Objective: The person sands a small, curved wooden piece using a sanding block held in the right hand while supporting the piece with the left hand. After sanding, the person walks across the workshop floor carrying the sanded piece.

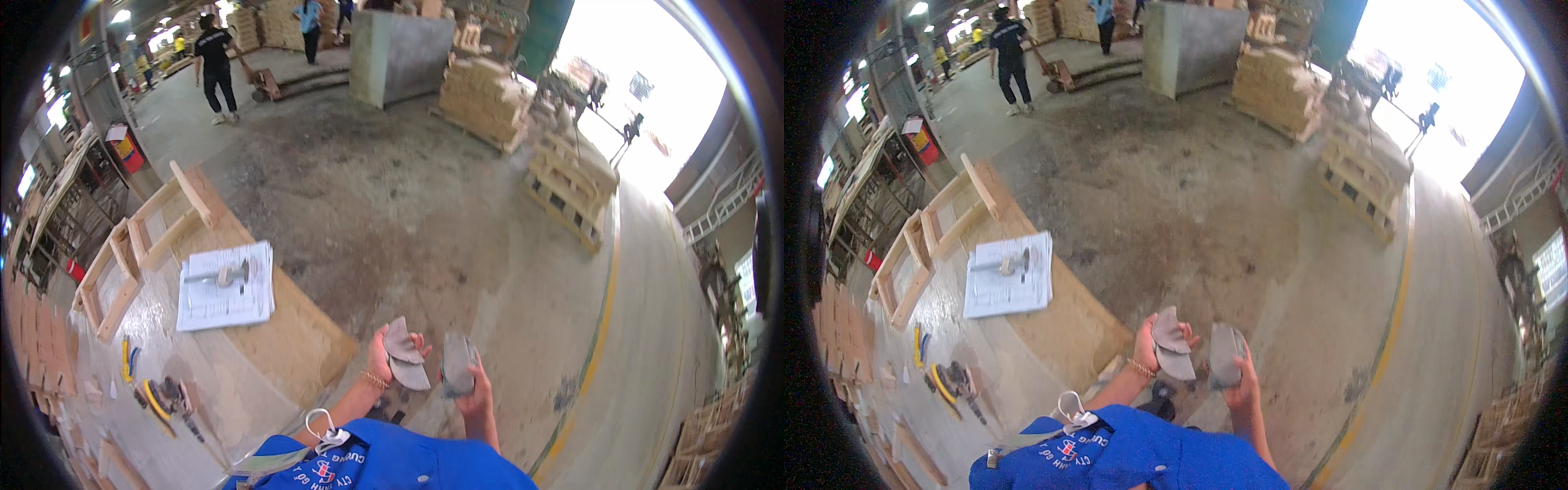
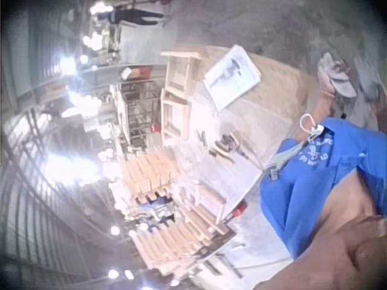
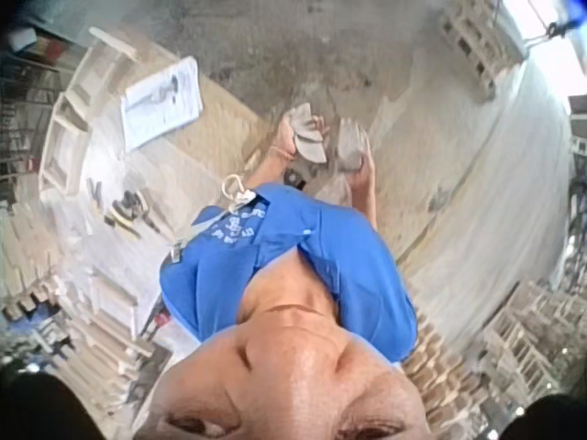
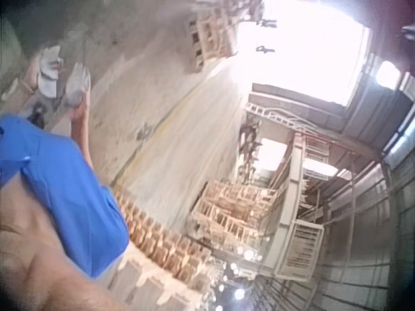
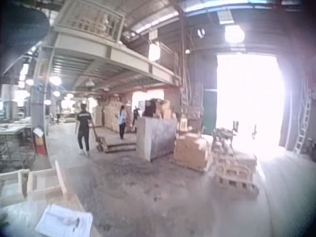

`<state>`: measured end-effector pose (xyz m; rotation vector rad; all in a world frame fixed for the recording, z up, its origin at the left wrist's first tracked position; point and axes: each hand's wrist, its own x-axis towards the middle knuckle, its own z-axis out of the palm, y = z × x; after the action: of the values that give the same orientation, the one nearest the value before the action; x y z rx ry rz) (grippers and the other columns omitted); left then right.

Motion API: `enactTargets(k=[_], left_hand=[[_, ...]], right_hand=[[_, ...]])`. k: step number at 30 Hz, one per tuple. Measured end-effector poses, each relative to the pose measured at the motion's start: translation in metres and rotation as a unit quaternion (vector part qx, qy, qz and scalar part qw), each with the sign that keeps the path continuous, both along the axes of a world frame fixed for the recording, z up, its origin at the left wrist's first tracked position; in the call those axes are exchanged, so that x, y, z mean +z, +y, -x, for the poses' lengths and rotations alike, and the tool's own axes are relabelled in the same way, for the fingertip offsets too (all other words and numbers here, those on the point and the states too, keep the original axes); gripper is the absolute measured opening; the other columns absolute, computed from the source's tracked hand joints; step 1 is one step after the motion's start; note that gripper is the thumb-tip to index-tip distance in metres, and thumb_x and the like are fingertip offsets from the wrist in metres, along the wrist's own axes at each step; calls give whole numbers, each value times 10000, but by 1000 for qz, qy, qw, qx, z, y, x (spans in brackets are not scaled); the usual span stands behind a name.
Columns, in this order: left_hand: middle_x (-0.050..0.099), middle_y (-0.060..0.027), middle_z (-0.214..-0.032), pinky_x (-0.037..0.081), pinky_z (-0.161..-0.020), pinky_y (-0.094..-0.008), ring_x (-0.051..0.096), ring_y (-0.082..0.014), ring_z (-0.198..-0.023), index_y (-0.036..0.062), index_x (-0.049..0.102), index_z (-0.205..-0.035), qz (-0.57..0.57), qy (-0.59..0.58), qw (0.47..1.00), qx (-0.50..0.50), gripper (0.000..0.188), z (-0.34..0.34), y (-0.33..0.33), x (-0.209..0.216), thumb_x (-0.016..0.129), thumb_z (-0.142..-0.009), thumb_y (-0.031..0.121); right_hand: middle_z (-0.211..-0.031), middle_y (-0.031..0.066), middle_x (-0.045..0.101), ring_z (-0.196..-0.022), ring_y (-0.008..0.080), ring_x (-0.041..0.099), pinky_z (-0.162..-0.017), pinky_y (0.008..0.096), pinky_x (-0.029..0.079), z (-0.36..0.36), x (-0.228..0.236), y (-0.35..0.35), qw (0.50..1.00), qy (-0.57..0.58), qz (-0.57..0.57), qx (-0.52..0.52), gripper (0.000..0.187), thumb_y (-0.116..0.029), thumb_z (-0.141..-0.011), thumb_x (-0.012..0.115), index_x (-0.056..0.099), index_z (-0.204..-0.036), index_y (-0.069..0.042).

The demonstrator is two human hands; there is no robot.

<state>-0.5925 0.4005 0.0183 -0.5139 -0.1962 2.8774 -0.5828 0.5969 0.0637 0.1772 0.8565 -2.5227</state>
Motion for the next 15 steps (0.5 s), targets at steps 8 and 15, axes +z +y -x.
enactTargets(k=[8,15], left_hand=[[533,-108,-748,482,-716,-456,528,-257,-679,128,495,-1006,92,13,995,19,378,153,3,18,426,-850,466],[528,-67,-741,476,-759,-479,541,-237,-705,151,505,-1065,170,23,979,114,413,274,-9,20,420,-841,487]], right_hand=[[-1155,202,516,-971,326,572,-794,427,519,119,-19,22,985,-155,54,43,498,-76,-779,544,396,-1250,-13],[-1148,159,526,-994,297,568,-833,435,506,268,-3,-24,973,-91,-140,160,383,-28,-832,537,424,-1195,5]])
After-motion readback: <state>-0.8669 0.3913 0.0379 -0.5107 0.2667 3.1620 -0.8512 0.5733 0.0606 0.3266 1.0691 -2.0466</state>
